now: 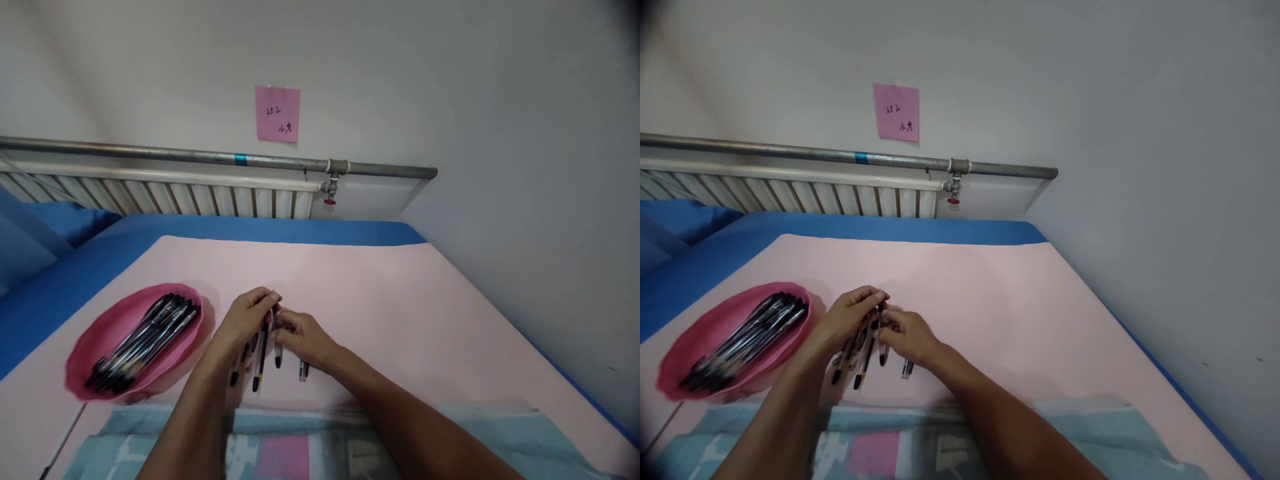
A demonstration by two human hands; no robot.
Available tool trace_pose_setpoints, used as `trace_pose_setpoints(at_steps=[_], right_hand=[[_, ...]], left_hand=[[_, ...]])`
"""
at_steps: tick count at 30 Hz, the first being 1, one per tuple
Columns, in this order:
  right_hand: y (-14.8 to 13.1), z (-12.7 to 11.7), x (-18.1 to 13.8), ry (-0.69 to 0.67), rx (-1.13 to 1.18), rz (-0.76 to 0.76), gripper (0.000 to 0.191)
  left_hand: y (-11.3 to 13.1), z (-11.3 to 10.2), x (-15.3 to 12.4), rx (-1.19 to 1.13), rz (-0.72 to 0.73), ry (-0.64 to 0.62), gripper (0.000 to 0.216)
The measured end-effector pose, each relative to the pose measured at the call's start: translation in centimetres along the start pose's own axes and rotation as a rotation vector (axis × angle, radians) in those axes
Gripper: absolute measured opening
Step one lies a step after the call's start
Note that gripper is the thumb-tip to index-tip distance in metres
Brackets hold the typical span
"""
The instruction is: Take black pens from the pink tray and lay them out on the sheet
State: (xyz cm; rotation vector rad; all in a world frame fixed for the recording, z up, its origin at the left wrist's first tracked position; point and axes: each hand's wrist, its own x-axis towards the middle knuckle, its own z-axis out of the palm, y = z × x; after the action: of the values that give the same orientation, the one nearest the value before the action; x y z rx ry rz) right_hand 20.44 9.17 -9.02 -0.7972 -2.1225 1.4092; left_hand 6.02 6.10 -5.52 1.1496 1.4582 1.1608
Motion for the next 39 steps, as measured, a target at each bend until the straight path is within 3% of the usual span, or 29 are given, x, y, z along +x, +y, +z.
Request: trace_pose_setpoints(at_steps=[6, 12, 20, 39], right_hand=[[0.23, 0.11, -0.04, 0.009, -0.064, 0.05, 0.007], [0.36, 0.13, 0.03, 0.004, -0.022, 0.004, 0.005], [0.31, -0.02, 0.05, 0.01, -0.105, -0.003, 0.008], [-0.07, 0.39, -0.26, 0.002, -0.281, 0.026, 0.016]], left_hand=[[-0.27, -0.07, 0.14, 0.057, 0.018, 0.081, 0.033], [0.43, 0.19, -0.17, 0.044, -0.023, 0.005, 0.032], [0.41, 0.13, -0.07, -0.033, -0.007, 0.013, 0.025], [0.3, -0.27, 0.07, -0.082, 0.046, 0.271, 0.03]])
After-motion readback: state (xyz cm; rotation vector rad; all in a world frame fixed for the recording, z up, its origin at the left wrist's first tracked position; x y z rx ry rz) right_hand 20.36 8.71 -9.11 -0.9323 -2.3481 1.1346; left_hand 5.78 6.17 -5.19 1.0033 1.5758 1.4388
